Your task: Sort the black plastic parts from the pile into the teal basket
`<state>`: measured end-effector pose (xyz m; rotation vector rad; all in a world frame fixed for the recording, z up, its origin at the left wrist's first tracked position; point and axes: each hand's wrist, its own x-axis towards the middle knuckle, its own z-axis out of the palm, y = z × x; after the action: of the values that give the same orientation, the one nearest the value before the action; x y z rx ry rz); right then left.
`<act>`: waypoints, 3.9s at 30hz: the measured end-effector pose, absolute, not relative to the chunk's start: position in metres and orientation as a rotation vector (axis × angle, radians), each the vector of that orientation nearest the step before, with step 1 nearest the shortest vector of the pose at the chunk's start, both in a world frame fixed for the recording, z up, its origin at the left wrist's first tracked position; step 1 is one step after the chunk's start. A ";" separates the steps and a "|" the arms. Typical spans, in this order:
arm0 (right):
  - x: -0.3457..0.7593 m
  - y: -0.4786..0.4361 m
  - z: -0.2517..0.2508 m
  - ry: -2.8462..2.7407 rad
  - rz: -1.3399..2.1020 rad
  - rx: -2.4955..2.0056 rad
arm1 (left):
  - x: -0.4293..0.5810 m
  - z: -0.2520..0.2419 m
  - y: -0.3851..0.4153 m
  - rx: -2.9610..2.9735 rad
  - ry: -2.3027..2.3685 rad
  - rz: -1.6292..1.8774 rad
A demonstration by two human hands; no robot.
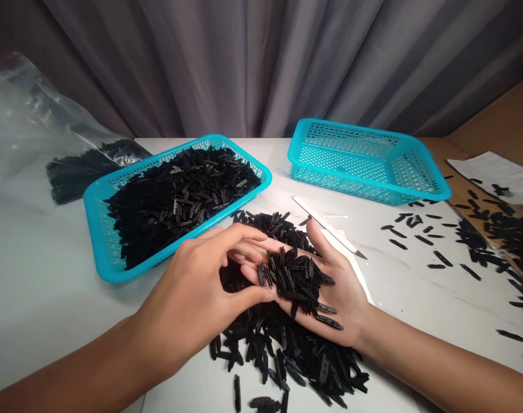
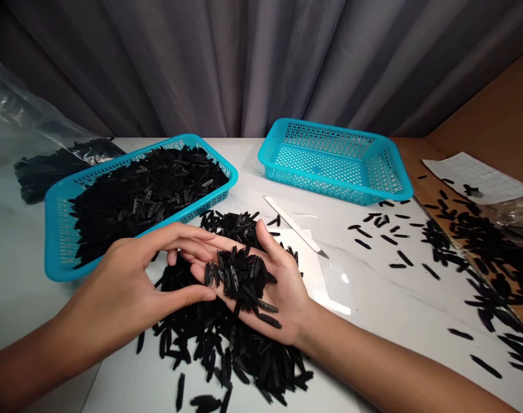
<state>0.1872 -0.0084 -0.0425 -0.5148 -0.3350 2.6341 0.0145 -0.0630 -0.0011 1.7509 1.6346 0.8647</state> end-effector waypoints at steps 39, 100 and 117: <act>0.189 -0.008 -0.047 -0.156 2.556 -0.624 | 0.007 0.012 -0.055 0.235 0.855 1.547; 0.186 -0.012 -0.038 -0.304 2.582 -0.563 | 0.022 -0.013 -0.056 1.581 1.726 1.000; 0.187 -0.008 -0.044 -0.265 2.592 -0.567 | -0.001 0.007 -0.055 2.234 1.792 0.670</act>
<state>0.1874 -0.0082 -0.0437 -0.5666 -0.2650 2.5921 -0.0011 -0.0551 0.0066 2.2345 1.7915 0.6703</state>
